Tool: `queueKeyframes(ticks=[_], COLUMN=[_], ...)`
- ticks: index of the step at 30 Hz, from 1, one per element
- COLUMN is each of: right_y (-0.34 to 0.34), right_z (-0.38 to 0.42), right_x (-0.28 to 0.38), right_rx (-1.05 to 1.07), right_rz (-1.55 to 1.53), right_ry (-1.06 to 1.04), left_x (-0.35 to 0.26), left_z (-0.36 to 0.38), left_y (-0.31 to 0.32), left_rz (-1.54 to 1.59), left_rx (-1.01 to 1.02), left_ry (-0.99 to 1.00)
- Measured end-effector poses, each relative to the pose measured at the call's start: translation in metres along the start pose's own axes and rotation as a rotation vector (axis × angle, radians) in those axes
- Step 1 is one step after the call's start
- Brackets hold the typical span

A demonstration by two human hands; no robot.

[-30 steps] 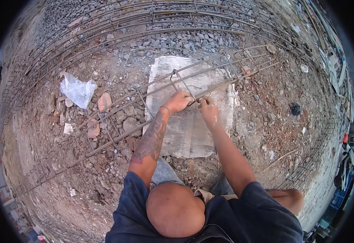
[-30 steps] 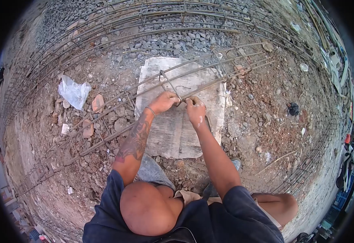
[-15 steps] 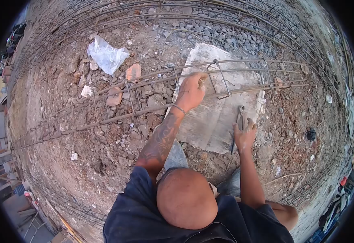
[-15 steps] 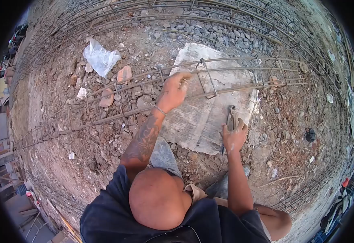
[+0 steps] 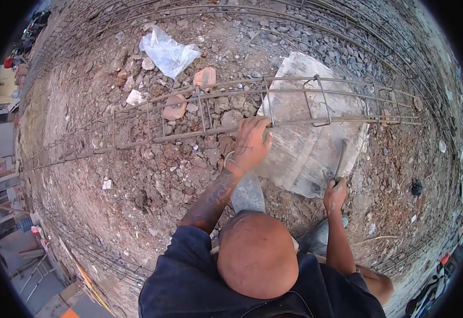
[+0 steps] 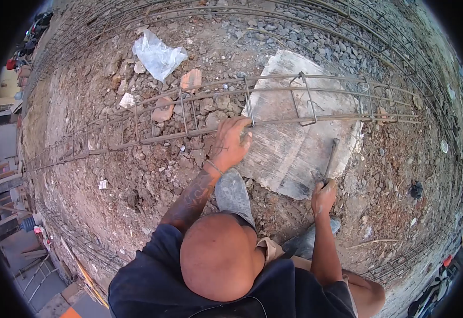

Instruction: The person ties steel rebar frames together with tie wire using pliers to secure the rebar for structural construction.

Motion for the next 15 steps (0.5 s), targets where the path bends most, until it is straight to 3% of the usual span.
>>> queueKeyframes(ticks=[2, 3, 5, 6, 8, 10, 15], right_y=[-0.015, -0.024, -0.042, -0.042, -0.034, -0.049, -0.068], right_z=[0.009, 0.021, 0.049, 0.061, 0.074, 0.073, 0.053], right_x=[0.017, 0.034, 0.074, 0.09, 0.106, 0.147, 0.177], right_rx=[0.081, 0.098, 0.234, 0.36, 0.507, 0.459, 0.613], right_rz=[-0.3, -0.385, -0.463, -0.538, -0.54, -0.537, -0.409], right_ry=[0.176, 0.136, 0.143, 0.155, 0.009, -0.166, -0.025], left_x=[-0.014, -0.022, -0.039, -0.039, -0.038, -0.042, -0.023], left_z=[0.01, 0.019, 0.04, 0.042, 0.062, 0.061, 0.051], left_y=[-0.001, 0.003, 0.025, 0.036, 0.071, 0.065, 0.056], left_rz=[0.02, 0.105, 0.564, 0.56, 1.358, 1.364, 1.137], left_rx=[-0.112, -0.128, 0.035, 0.029, 0.262, 0.233, 0.043], left_ry=[0.014, -0.014, -0.376, -0.379, -0.974, -0.937, -0.942])
Point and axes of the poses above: each hand's wrist, its own z-axis away from the middle knuckle, its own y-axis out of the palm, x = y × z, the point moved 2 cm from there along -z, towards the middle knuckle, and after that the axes turned 10 degrees about y, right-handed, at the moved point
